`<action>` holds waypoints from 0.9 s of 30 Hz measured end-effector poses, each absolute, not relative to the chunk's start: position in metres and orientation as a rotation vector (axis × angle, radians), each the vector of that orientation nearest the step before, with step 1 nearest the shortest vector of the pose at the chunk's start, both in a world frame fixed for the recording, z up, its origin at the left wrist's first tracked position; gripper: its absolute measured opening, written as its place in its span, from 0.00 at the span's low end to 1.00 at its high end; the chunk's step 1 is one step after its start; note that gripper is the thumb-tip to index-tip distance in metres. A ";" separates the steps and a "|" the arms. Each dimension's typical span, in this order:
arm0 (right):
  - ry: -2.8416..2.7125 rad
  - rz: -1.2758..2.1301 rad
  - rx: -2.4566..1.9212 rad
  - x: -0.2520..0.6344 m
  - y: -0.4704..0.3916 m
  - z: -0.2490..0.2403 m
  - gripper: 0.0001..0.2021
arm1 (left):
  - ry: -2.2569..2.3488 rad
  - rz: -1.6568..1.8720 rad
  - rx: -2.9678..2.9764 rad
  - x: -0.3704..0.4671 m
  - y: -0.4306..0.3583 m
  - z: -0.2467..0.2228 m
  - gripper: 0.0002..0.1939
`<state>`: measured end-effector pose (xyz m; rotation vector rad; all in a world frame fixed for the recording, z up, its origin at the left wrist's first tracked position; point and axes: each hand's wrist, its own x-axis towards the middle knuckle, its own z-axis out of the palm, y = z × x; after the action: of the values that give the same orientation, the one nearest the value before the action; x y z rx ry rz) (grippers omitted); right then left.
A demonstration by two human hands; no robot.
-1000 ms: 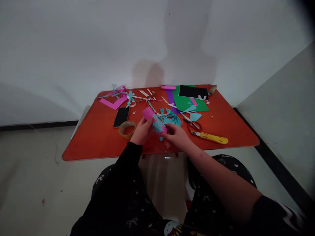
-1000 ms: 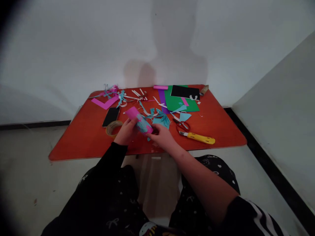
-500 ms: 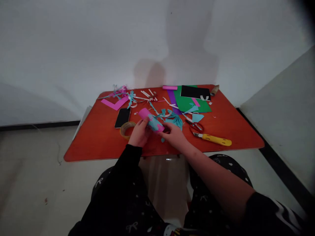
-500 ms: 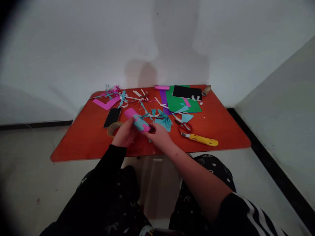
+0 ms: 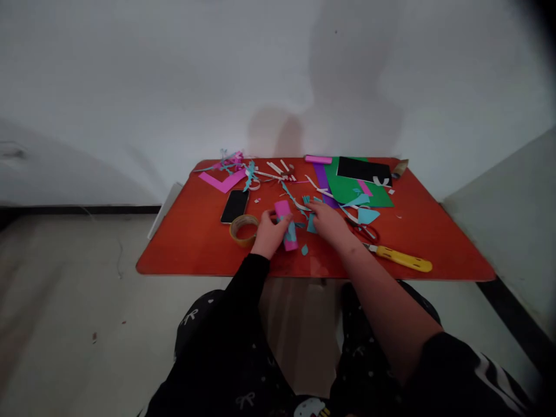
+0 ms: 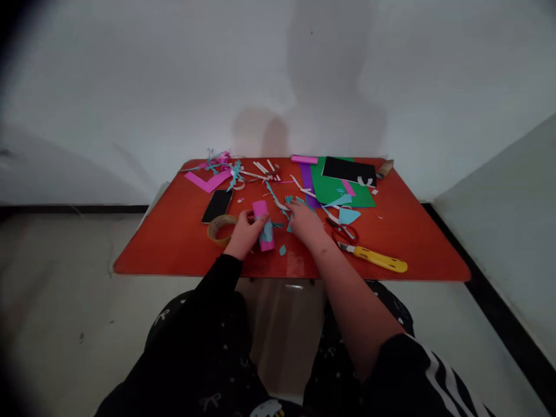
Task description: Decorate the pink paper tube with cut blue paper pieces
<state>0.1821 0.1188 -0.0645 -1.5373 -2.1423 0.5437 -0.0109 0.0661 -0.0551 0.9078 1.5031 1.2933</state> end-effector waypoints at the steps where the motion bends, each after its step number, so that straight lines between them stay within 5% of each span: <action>1: -2.190 0.520 -1.555 0.182 0.119 -0.066 0.29 | 1.535 1.292 0.969 -0.011 0.066 -0.057 0.29; 17: -2.155 0.534 -1.482 0.186 0.118 -0.060 0.30 | 1.562 1.371 1.189 -0.004 0.068 -0.055 0.32; 27: -2.032 0.804 -1.173 0.202 0.076 -0.026 0.32 | 1.364 1.436 1.233 -0.008 0.068 -0.044 0.15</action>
<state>0.2025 0.0761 -0.0263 -1.1729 -2.0320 0.8044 -0.0085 0.0681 -0.0436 1.2327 1.3638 1.4361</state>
